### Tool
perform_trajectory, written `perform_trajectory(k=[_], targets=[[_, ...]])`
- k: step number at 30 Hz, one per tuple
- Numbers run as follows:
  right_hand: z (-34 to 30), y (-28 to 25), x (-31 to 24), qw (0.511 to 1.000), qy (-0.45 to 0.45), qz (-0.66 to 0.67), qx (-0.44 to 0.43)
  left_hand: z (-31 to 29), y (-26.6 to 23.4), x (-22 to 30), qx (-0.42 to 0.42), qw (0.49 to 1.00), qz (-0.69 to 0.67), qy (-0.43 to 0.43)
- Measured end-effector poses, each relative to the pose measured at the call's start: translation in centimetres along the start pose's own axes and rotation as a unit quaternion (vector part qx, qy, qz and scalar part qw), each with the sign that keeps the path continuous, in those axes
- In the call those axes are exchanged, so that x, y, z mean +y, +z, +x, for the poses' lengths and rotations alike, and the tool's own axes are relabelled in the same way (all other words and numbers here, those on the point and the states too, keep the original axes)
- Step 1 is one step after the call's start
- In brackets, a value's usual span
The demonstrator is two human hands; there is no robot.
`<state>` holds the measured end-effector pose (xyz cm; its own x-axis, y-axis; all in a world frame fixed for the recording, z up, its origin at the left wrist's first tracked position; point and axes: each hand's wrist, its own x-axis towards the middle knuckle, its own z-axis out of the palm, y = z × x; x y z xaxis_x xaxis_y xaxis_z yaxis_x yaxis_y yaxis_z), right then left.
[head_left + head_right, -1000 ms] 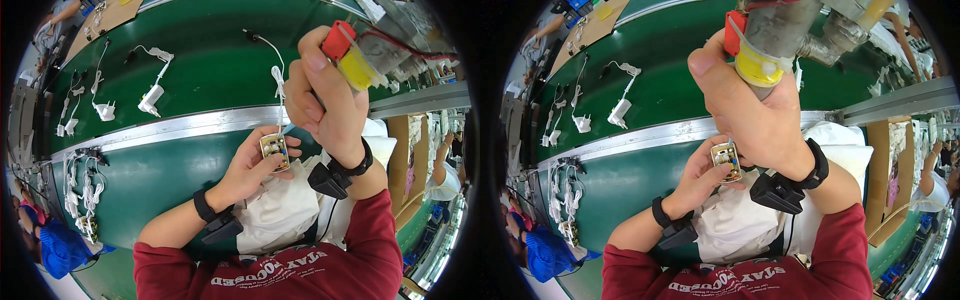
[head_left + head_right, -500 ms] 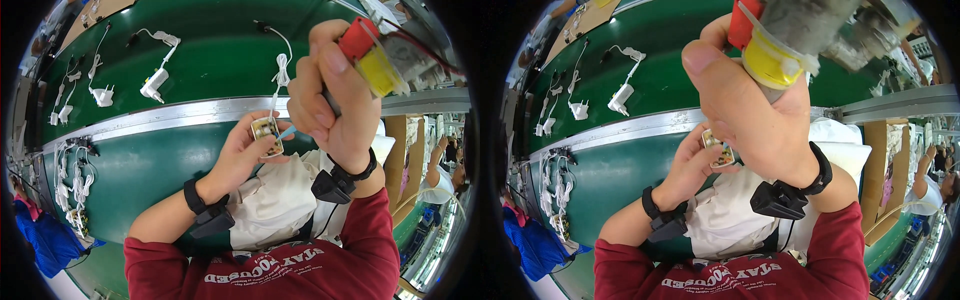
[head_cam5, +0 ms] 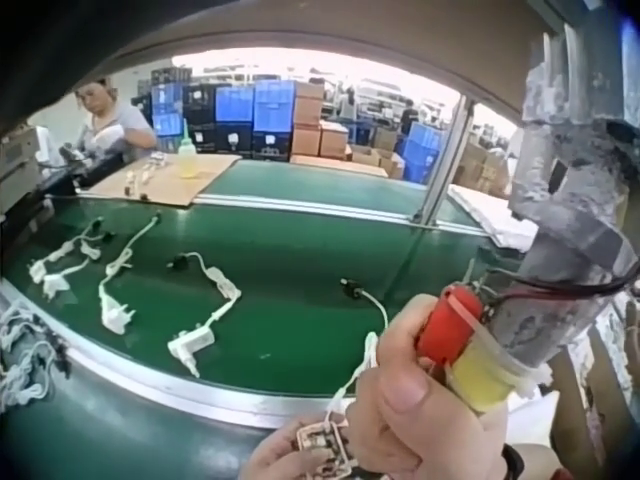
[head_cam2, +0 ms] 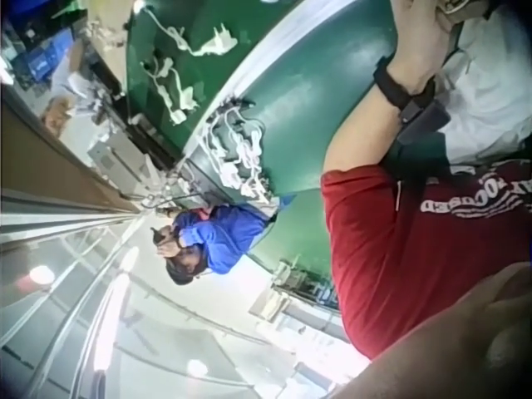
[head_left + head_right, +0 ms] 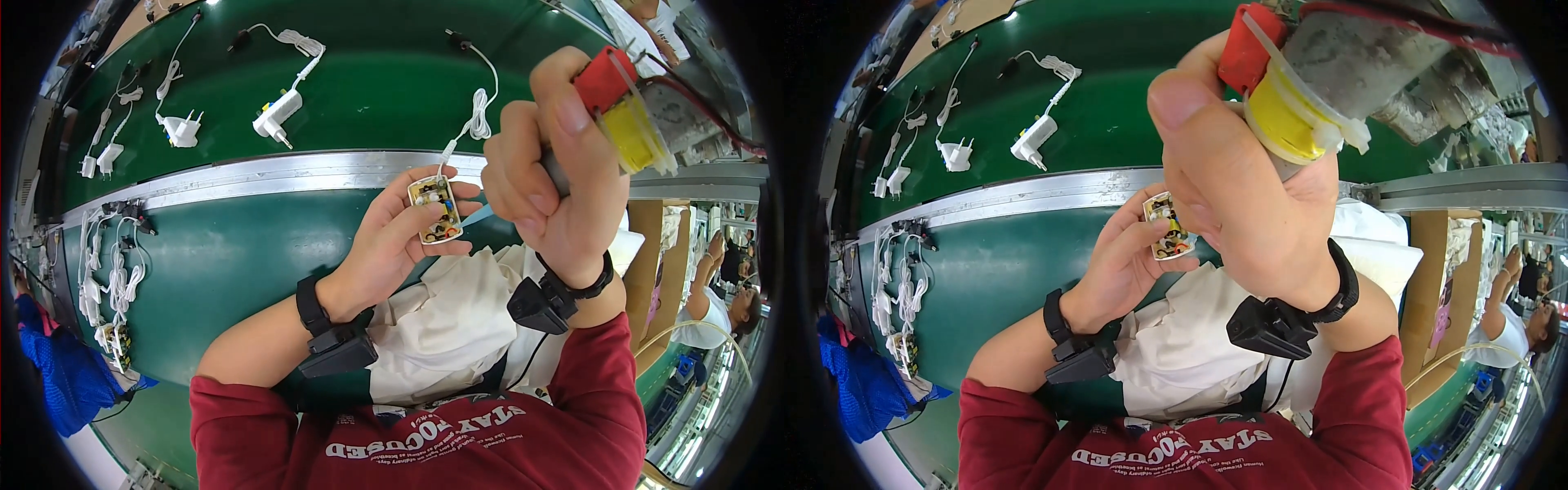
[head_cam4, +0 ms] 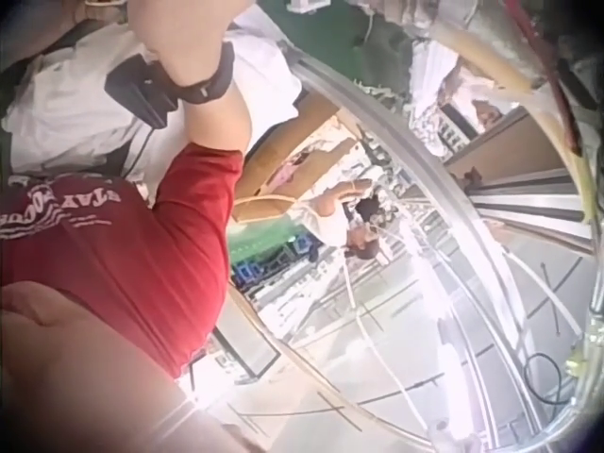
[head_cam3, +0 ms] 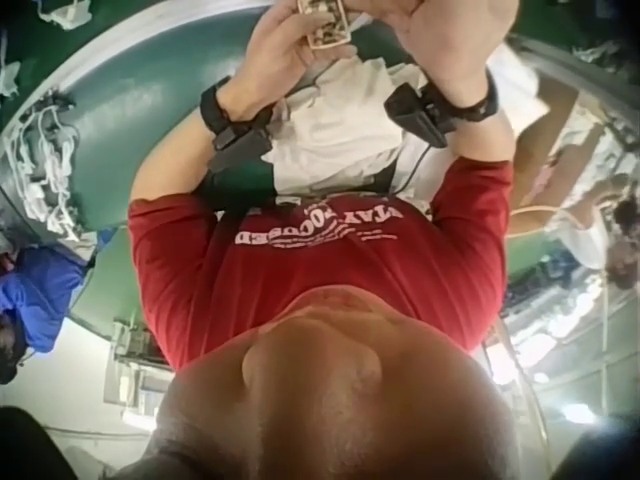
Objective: Assembling small electronic components using a specialized powered hand tool on a production line.
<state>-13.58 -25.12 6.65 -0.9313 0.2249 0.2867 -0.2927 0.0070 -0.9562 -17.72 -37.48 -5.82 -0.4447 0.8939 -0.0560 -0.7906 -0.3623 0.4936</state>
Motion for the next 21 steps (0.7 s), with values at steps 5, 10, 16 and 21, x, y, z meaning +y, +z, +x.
perform_trajectory(k=[5,10,16,21], targets=[[0.4,0.6,-0.2,0.999,-0.019,-0.030,-0.005,-0.2,-0.2,0.6,-0.006,1.000,-0.003,0.004],[0.1,2.0,-0.3,1.000,-0.004,-0.022,0.003,-0.5,0.0,1.1,-0.051,0.995,-0.082,-0.013],[0.1,2.7,0.2,1.000,0.006,-0.023,-0.020,-1.0,-0.3,1.4,-0.078,0.990,-0.113,-0.029],[0.7,2.8,0.3,0.999,-0.002,0.003,-0.052,-1.3,-0.5,1.8,-0.071,0.989,-0.125,-0.034]])
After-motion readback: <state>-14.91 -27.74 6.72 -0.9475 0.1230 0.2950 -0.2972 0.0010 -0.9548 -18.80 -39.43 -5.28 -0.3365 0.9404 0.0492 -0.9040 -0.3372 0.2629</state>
